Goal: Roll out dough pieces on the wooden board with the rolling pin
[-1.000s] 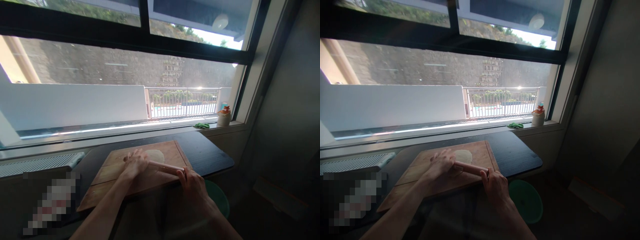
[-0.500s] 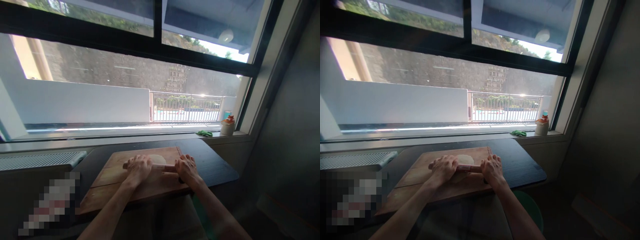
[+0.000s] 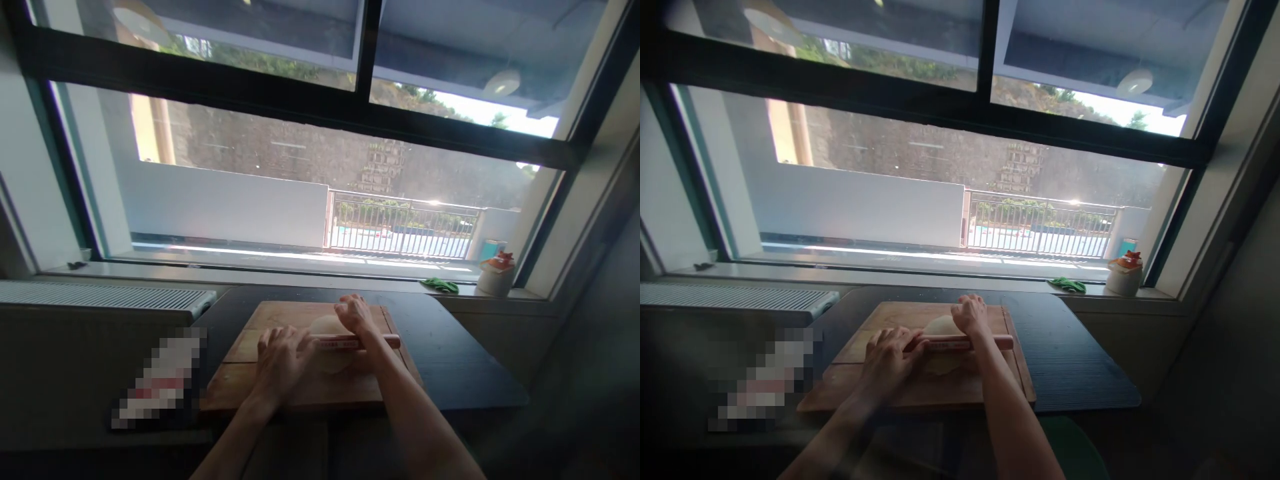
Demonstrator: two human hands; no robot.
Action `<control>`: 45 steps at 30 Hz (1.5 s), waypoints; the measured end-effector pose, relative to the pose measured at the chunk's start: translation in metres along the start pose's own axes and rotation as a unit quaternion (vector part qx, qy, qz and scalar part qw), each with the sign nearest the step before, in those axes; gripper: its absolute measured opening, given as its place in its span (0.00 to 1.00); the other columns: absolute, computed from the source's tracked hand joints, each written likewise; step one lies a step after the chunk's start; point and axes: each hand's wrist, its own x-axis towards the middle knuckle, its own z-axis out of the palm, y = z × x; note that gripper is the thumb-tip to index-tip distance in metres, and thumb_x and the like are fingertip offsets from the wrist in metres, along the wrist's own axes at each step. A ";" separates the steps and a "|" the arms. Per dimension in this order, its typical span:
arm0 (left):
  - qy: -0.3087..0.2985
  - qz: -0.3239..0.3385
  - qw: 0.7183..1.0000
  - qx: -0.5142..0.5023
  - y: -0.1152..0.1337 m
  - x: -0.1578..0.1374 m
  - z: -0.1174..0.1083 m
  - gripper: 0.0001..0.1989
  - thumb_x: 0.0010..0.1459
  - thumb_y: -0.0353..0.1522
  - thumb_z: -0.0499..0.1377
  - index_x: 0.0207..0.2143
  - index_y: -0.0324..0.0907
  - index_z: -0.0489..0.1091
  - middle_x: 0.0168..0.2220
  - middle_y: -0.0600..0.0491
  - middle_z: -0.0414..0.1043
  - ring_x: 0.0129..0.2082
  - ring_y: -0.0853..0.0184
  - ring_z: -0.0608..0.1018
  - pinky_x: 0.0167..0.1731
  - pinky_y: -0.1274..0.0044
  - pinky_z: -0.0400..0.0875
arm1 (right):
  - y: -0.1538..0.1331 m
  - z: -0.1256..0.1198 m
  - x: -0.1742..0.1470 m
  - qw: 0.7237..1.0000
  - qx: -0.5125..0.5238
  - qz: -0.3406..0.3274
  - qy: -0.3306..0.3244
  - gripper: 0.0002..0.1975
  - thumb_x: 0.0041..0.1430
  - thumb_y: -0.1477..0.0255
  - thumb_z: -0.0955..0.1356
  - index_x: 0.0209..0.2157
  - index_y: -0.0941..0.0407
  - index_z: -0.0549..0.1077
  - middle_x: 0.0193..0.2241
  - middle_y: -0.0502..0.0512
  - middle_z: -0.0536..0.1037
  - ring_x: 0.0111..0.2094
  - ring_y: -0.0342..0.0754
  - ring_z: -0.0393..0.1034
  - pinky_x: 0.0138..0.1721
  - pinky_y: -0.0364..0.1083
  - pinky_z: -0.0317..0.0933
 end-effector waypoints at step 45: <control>0.054 -0.186 0.946 -0.260 -0.027 0.001 0.006 0.28 0.53 0.50 0.52 0.49 0.42 0.68 0.34 0.52 0.76 0.34 0.62 0.78 0.32 0.76 0.72 | 0.017 0.001 0.005 0.993 -0.069 -0.025 -0.089 0.19 0.62 0.64 0.56 0.41 0.51 0.75 0.43 0.57 0.75 0.44 0.51 0.66 0.45 0.49 0.56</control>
